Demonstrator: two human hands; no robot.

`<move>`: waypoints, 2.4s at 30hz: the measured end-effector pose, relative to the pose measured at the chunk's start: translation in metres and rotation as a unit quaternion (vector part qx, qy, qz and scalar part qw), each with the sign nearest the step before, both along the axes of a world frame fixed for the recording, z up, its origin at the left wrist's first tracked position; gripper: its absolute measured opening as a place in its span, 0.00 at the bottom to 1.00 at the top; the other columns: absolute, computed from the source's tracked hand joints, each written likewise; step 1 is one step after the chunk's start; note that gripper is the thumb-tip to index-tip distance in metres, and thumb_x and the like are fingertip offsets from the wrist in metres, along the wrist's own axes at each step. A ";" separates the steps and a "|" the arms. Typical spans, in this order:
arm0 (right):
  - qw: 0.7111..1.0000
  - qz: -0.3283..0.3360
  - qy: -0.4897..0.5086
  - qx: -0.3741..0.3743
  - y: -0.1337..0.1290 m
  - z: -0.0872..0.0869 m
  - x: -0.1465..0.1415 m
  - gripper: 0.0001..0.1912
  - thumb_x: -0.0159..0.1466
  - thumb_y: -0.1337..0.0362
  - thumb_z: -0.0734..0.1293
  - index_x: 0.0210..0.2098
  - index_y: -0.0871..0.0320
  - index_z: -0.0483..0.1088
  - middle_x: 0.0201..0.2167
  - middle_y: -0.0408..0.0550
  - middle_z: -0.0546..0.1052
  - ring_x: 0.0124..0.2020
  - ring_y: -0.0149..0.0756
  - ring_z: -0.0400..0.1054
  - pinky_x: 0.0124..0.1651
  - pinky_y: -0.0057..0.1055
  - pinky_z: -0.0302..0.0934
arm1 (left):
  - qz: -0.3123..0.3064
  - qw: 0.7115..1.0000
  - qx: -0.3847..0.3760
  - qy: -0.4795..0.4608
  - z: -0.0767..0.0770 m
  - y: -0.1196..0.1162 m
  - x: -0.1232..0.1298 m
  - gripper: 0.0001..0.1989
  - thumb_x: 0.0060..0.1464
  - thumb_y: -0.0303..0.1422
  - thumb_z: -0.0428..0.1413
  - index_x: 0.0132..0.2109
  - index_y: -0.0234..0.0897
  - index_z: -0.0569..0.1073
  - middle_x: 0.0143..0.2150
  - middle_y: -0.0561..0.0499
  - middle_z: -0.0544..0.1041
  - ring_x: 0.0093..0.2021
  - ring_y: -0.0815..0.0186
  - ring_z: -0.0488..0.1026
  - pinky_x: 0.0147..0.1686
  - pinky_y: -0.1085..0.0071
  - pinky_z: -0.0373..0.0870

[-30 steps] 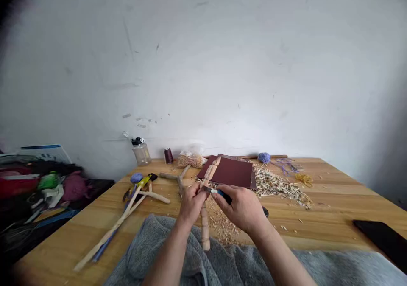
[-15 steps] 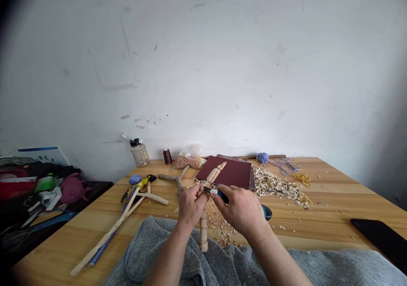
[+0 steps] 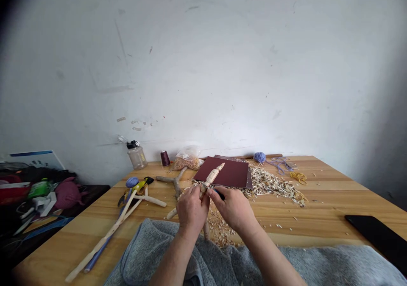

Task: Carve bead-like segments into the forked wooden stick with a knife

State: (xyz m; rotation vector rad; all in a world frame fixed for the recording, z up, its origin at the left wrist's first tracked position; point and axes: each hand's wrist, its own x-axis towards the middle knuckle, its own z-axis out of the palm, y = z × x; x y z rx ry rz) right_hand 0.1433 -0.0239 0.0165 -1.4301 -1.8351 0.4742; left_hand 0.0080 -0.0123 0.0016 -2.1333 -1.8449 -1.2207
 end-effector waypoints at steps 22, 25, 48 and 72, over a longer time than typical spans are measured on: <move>0.969 -0.036 -0.206 0.134 -0.007 0.005 0.013 0.23 0.63 0.46 0.54 0.44 0.49 0.72 0.34 0.46 0.78 0.33 0.37 0.72 0.33 0.29 0.61 | -0.124 0.974 -0.063 -0.178 0.003 0.006 -0.013 0.08 0.48 0.33 0.53 0.23 0.38 0.68 0.20 0.57 0.64 0.23 0.70 0.59 0.24 0.74 0.51; 0.967 -0.042 -0.211 0.133 -0.007 0.006 0.013 0.22 0.63 0.46 0.54 0.43 0.48 0.72 0.33 0.45 0.78 0.32 0.36 0.72 0.32 0.29 0.61 | -0.105 0.984 -0.036 -0.138 0.003 0.005 -0.013 0.07 0.48 0.31 0.52 0.24 0.38 0.68 0.22 0.55 0.67 0.26 0.69 0.62 0.26 0.74 0.52; 0.966 -0.099 -0.220 0.092 -0.011 0.006 -0.002 0.23 0.64 0.46 0.51 0.36 0.49 0.72 0.30 0.46 0.77 0.29 0.37 0.71 0.27 0.28 0.52 | 0.049 0.994 0.017 0.092 0.003 -0.005 0.001 0.05 0.52 0.33 0.54 0.34 0.39 0.73 0.33 0.48 0.76 0.37 0.59 0.70 0.35 0.68 0.58; 0.913 0.078 0.374 -0.144 0.006 0.000 0.019 0.29 0.58 0.38 0.53 0.39 0.58 0.64 0.19 0.42 0.70 0.17 0.30 0.64 0.20 0.27 0.56 | -0.250 0.834 -0.194 -0.453 -0.005 0.019 -0.016 0.15 0.49 0.43 0.53 0.30 0.33 0.72 0.23 0.54 0.68 0.26 0.70 0.63 0.28 0.75 0.57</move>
